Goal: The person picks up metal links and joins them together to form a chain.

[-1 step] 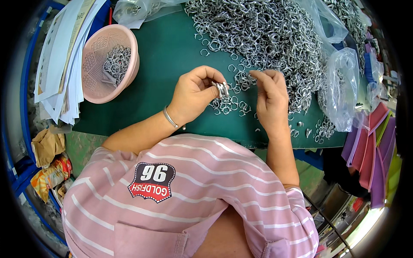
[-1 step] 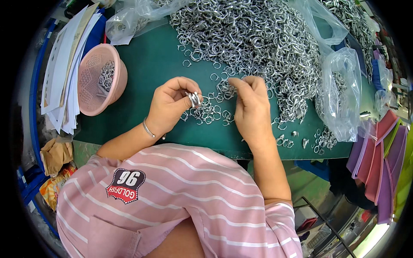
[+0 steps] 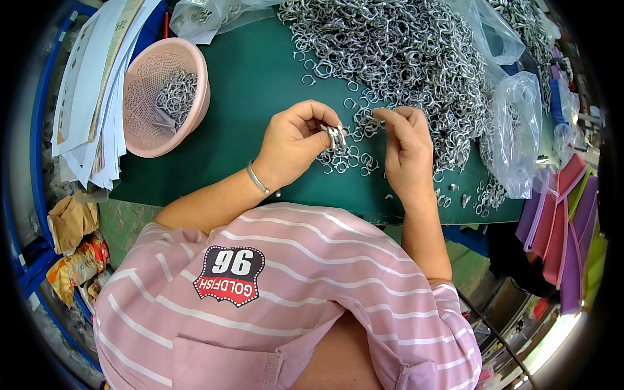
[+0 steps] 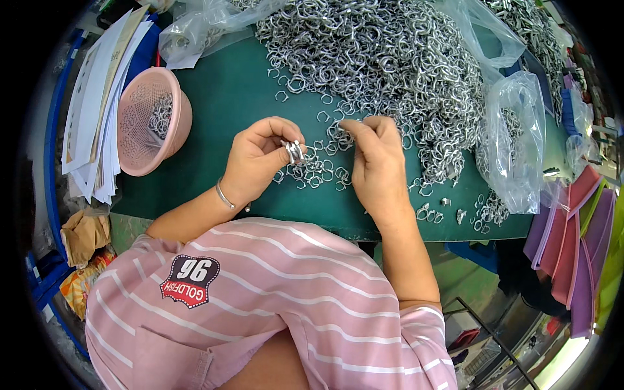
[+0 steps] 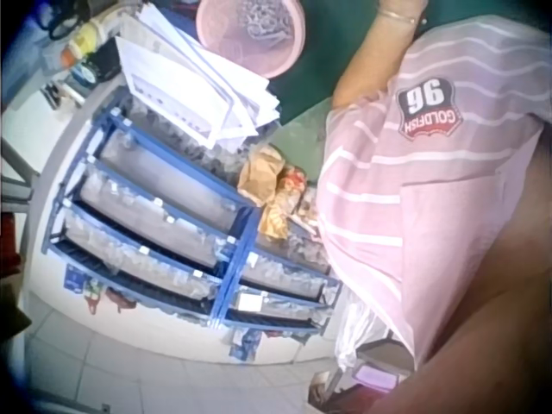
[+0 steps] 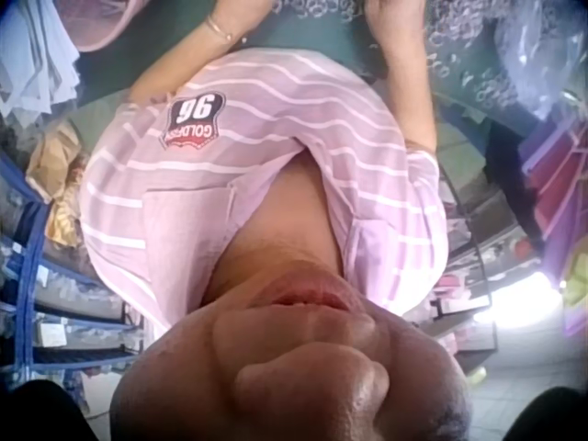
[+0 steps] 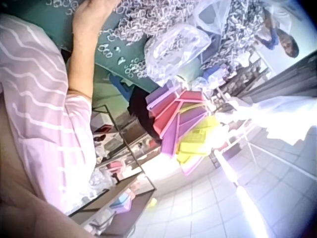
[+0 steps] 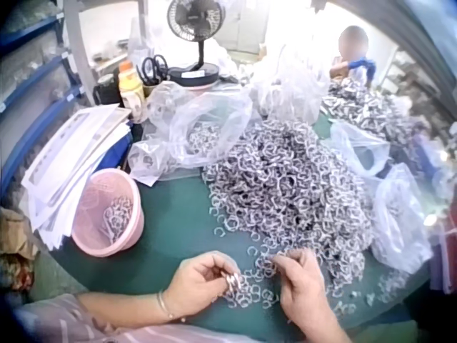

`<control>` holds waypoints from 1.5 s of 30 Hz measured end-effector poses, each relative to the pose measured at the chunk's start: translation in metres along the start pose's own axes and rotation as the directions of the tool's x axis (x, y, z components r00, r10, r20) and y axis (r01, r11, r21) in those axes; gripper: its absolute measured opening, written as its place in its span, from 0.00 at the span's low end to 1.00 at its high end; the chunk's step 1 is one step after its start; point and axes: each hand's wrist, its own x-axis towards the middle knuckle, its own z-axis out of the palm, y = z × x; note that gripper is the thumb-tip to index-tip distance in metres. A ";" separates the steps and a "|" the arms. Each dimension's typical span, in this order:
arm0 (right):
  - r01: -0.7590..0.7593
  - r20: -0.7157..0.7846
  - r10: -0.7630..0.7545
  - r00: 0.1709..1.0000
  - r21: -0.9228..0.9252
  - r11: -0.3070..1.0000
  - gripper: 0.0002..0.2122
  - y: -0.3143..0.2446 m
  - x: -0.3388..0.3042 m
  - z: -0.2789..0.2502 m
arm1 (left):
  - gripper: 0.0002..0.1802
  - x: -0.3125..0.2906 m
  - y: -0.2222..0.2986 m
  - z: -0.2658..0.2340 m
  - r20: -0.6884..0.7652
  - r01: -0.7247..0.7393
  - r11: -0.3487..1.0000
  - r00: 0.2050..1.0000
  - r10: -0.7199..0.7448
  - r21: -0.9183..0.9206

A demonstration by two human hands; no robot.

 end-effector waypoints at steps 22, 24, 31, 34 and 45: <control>-0.065 0.026 0.066 0.997 -0.041 0.997 0.07 0.006 -0.015 0.017 | 0.09 0.001 0.007 0.002 -0.005 0.041 0.989 0.999 -0.041 0.142; -0.085 -0.019 0.085 0.996 -0.015 0.996 0.07 0.009 -0.017 0.016 | 0.09 0.001 0.005 0.001 -0.027 0.034 0.996 0.999 -0.032 0.079; -0.240 0.034 0.239 0.970 0.024 0.970 0.09 0.010 -0.021 0.014 | 0.07 0.001 0.003 0.001 -0.018 0.024 1.000 1.000 -0.024 -0.002; -0.176 -0.018 0.175 0.984 -0.039 0.984 0.08 0.008 -0.016 0.013 | 0.08 0.000 0.002 0.000 -0.018 0.041 0.999 0.999 -0.041 0.001; -0.151 -0.022 0.153 0.988 0.064 0.986 0.06 -0.001 -0.010 0.014 | 0.11 0.000 0.004 -0.001 0.022 -0.030 0.979 0.999 0.026 0.201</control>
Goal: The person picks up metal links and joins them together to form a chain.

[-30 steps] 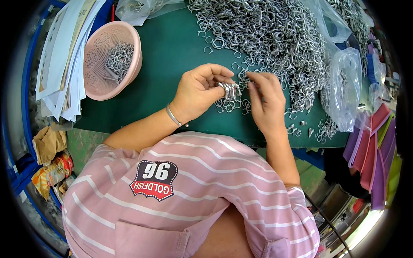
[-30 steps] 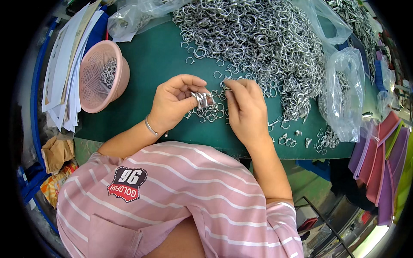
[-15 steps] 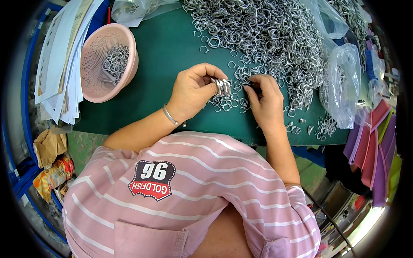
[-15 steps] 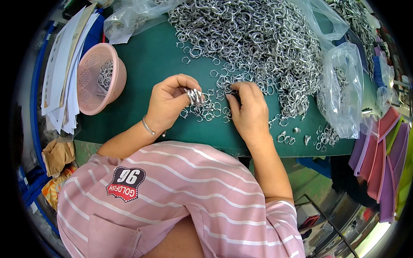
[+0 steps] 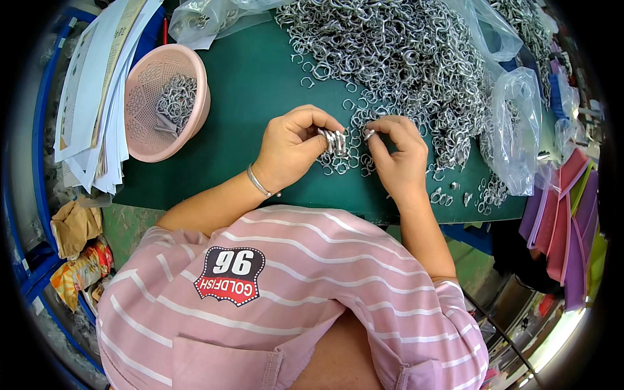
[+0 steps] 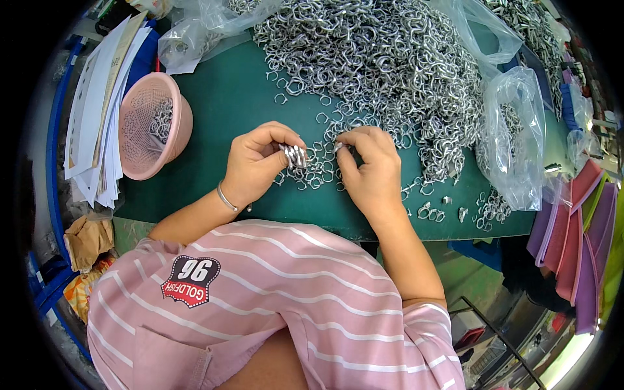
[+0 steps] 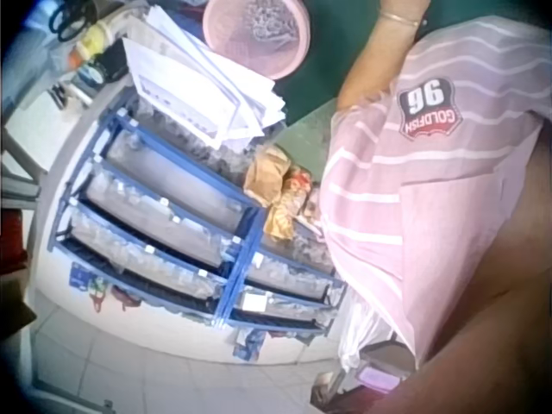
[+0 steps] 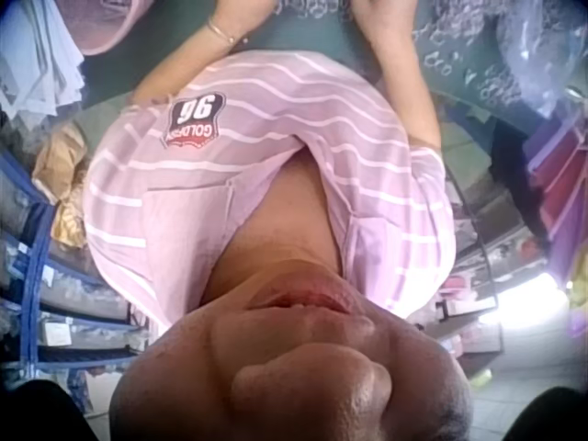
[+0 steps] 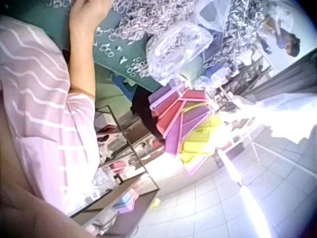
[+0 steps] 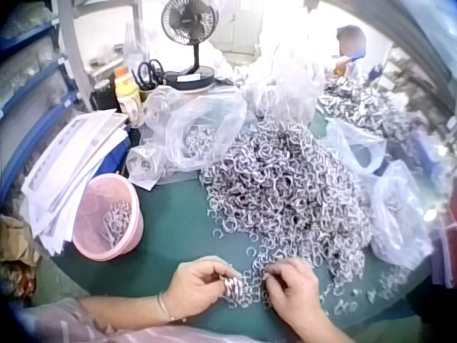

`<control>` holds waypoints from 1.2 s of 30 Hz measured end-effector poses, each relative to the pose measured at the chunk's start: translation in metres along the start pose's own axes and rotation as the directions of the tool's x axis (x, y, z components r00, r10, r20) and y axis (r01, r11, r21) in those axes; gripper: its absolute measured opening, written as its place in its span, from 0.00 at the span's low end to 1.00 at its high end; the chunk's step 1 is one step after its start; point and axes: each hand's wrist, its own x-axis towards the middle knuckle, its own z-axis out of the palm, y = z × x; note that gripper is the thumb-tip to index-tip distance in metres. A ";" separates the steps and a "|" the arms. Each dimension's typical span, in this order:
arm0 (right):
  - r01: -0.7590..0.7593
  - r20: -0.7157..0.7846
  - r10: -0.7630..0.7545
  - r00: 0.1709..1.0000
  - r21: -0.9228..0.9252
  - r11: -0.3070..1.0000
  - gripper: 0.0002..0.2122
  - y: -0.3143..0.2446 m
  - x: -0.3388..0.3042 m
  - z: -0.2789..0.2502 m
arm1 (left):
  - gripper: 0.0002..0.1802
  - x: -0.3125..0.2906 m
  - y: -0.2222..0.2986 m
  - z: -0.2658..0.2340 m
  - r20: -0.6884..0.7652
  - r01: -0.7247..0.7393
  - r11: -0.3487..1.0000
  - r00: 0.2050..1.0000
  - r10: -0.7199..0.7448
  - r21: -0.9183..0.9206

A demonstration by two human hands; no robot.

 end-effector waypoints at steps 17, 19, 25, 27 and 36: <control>0.113 -0.085 -0.099 0.991 0.175 0.978 0.09 -0.028 -0.008 0.002 | 0.13 -0.001 0.004 0.007 0.025 0.069 0.985 0.997 -0.066 -0.156; 0.188 -0.120 -0.172 0.978 0.142 0.972 0.08 -0.024 -0.008 0.004 | 0.13 -0.001 0.004 0.007 0.019 0.108 0.971 0.994 -0.107 -0.211; 0.147 -0.054 -0.144 0.988 0.050 0.988 0.06 -0.015 -0.008 0.002 | 0.11 0.001 0.003 0.005 -0.051 0.083 0.980 0.994 -0.094 -0.178; 0.128 -0.034 -0.130 0.991 -0.070 0.989 0.04 -0.006 -0.001 -0.001 | 0.11 0.000 0.001 0.005 -0.126 0.013 0.988 0.991 -0.033 -0.155; 0.173 0.128 -0.138 0.982 -0.318 0.932 0.08 0.008 0.023 0.006 | 0.10 0.002 -0.005 0.000 -0.123 -0.156 0.987 0.979 0.160 0.038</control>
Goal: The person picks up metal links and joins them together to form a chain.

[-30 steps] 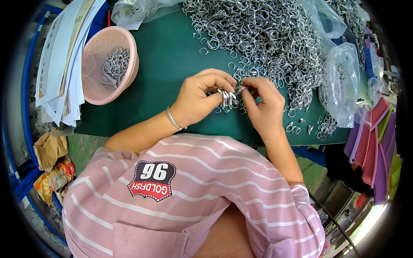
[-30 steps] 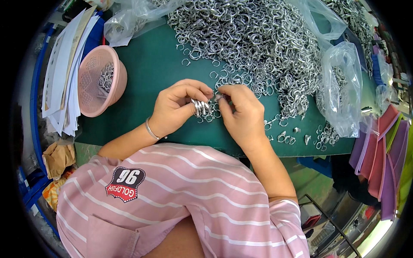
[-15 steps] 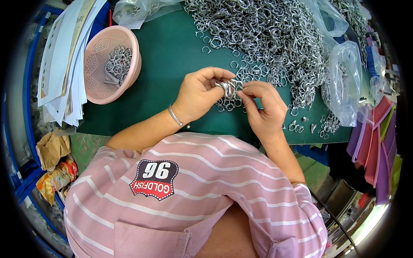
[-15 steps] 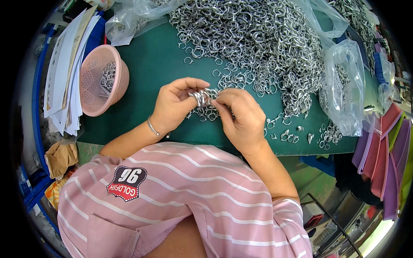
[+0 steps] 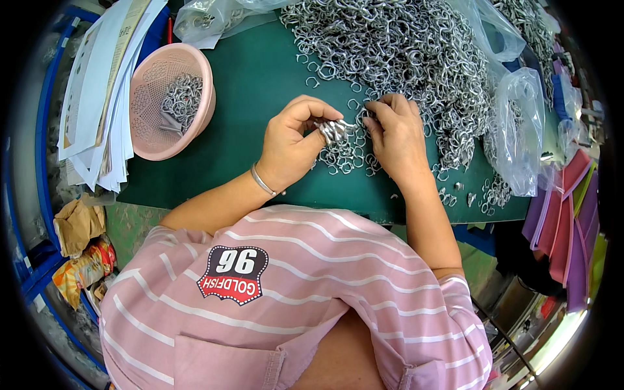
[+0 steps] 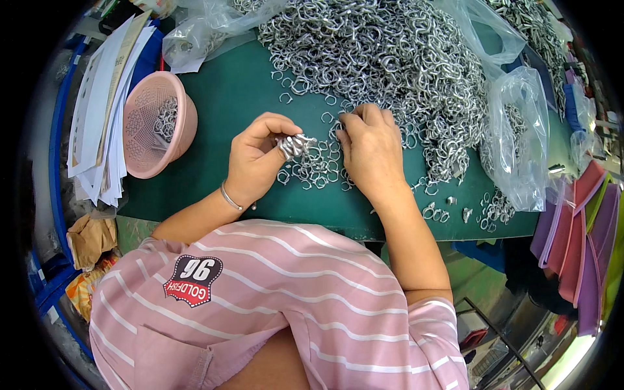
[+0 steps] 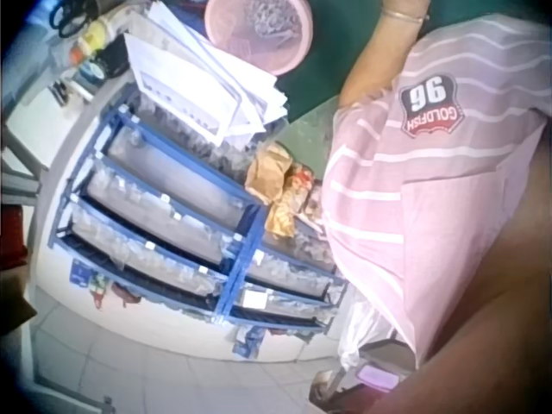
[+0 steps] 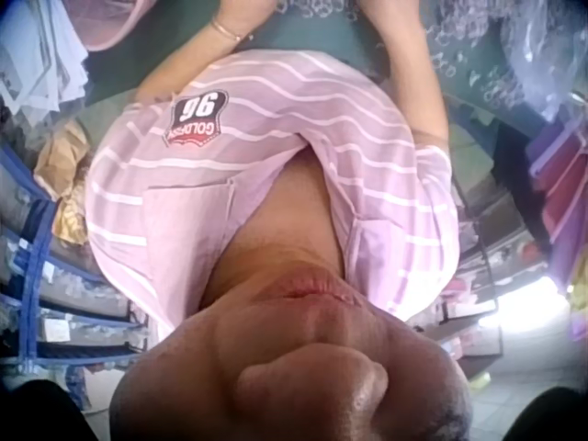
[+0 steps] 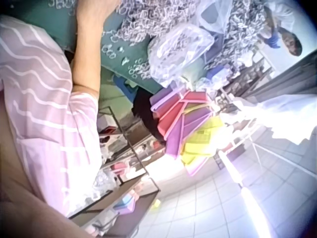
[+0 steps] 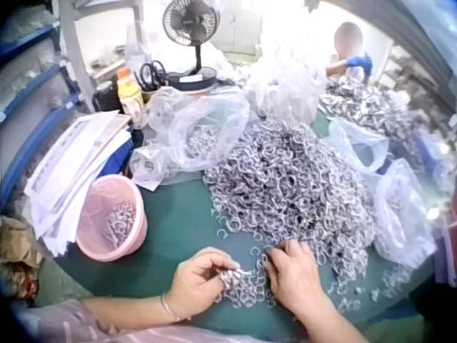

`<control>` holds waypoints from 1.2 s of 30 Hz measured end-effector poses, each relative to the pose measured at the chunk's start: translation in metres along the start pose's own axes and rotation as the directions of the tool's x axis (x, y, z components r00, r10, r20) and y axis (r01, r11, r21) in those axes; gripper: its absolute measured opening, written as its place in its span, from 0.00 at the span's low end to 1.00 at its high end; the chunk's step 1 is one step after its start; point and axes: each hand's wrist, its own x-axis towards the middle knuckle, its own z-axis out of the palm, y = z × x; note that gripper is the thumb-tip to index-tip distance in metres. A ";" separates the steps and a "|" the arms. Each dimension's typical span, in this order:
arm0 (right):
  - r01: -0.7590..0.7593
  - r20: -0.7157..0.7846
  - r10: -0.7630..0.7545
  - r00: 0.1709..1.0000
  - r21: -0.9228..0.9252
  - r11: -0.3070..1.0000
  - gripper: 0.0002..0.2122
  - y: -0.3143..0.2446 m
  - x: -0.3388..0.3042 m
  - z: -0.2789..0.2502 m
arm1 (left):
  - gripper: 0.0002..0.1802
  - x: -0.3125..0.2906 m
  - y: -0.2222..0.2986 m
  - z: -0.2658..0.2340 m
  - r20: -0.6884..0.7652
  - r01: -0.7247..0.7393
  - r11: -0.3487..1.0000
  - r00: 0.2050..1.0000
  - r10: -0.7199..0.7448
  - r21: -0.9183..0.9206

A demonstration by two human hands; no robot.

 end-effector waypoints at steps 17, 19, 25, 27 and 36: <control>-0.435 0.229 0.400 0.887 0.703 0.563 0.04 -0.009 -0.008 -0.013 | 0.08 0.001 0.001 -0.001 -0.055 0.061 0.994 0.996 -0.066 -0.090; -0.495 0.319 0.444 0.837 0.786 0.369 0.02 -0.011 -0.009 -0.012 | 0.08 0.000 0.003 0.001 -0.048 0.108 0.985 0.992 -0.115 -0.137; -0.472 0.257 0.422 0.870 0.682 0.559 0.02 -0.010 -0.012 -0.009 | 0.07 0.000 0.003 -0.001 0.007 0.174 0.976 0.985 -0.175 -0.132; -0.173 0.033 0.171 0.985 0.331 0.928 0.04 -0.008 -0.016 -0.007 | 0.07 0.002 0.003 0.000 0.033 0.230 0.949 0.973 -0.229 -0.216; -0.002 0.085 -0.016 0.996 0.205 0.979 0.10 -0.012 -0.020 -0.008 | 0.08 0.001 0.008 -0.005 0.046 0.312 0.857 0.945 -0.322 -0.410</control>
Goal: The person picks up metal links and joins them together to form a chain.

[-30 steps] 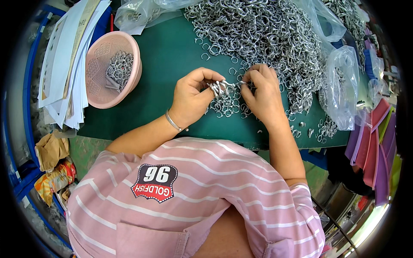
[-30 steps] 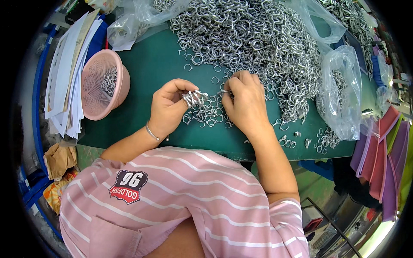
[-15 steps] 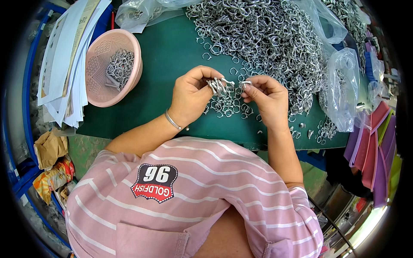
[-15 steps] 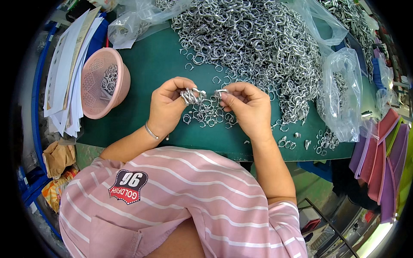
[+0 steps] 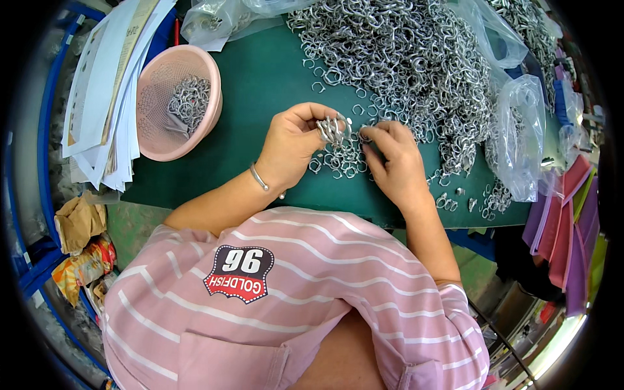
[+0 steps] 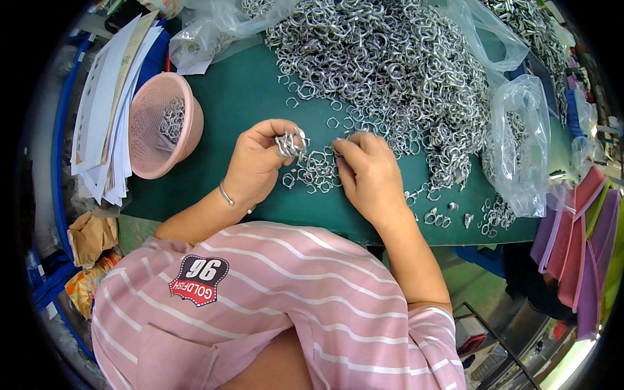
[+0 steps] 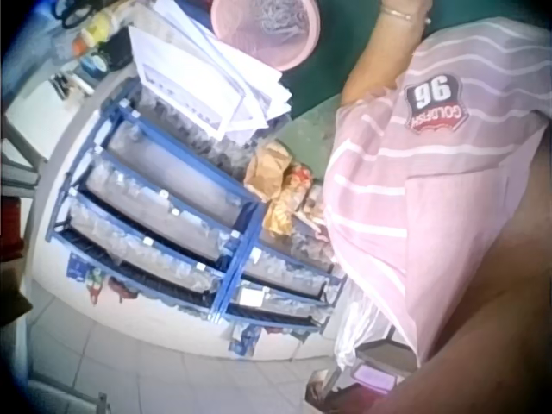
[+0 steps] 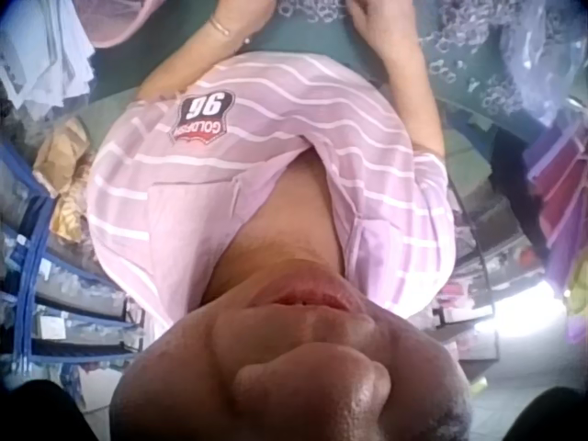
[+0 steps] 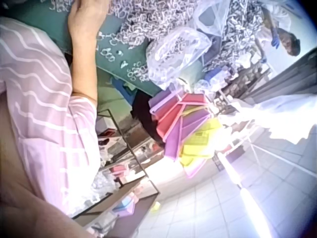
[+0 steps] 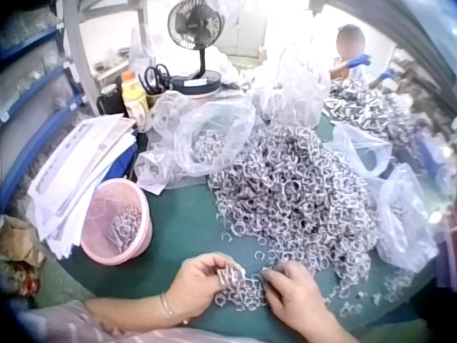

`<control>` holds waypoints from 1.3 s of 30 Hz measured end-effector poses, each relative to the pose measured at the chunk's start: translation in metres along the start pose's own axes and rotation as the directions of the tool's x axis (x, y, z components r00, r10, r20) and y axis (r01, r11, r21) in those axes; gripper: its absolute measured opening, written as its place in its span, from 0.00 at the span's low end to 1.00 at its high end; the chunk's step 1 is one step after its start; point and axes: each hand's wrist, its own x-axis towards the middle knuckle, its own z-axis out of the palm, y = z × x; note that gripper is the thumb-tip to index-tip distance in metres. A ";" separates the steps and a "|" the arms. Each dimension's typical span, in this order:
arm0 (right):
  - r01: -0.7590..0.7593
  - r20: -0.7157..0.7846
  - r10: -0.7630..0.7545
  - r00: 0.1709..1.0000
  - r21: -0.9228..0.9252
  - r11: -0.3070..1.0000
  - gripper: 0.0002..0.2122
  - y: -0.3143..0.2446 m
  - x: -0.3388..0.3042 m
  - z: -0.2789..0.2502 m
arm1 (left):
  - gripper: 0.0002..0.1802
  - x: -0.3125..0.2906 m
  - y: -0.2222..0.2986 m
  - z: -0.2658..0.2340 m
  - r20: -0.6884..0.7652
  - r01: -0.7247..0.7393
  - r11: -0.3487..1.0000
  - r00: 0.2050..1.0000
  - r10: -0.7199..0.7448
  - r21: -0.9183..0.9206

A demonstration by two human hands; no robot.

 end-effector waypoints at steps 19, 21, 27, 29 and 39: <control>-0.244 -0.127 0.303 0.945 0.345 0.906 0.08 0.002 0.001 0.000 | 0.10 0.009 0.027 0.009 0.129 -0.259 0.810 0.966 0.226 0.526; -0.294 -0.069 0.408 0.910 0.586 0.755 0.07 0.003 -0.003 0.003 | 0.09 0.006 0.022 0.010 0.125 -0.261 0.846 0.965 0.229 0.466; -0.198 -0.075 0.423 0.903 0.801 0.565 0.09 -0.013 -0.006 -0.002 | 0.09 0.001 0.006 0.014 0.138 -0.190 0.917 0.979 0.150 0.349; -0.137 -0.151 0.361 0.920 0.740 0.658 0.10 -0.018 -0.008 0.002 | 0.08 -0.001 0.004 0.016 0.118 -0.147 0.943 0.986 0.116 0.300; -0.171 -0.040 0.176 0.984 0.111 0.979 0.07 -0.016 0.003 0.013 | 0.09 0.003 0.014 0.009 -0.017 -0.017 0.978 1.000 0.021 0.207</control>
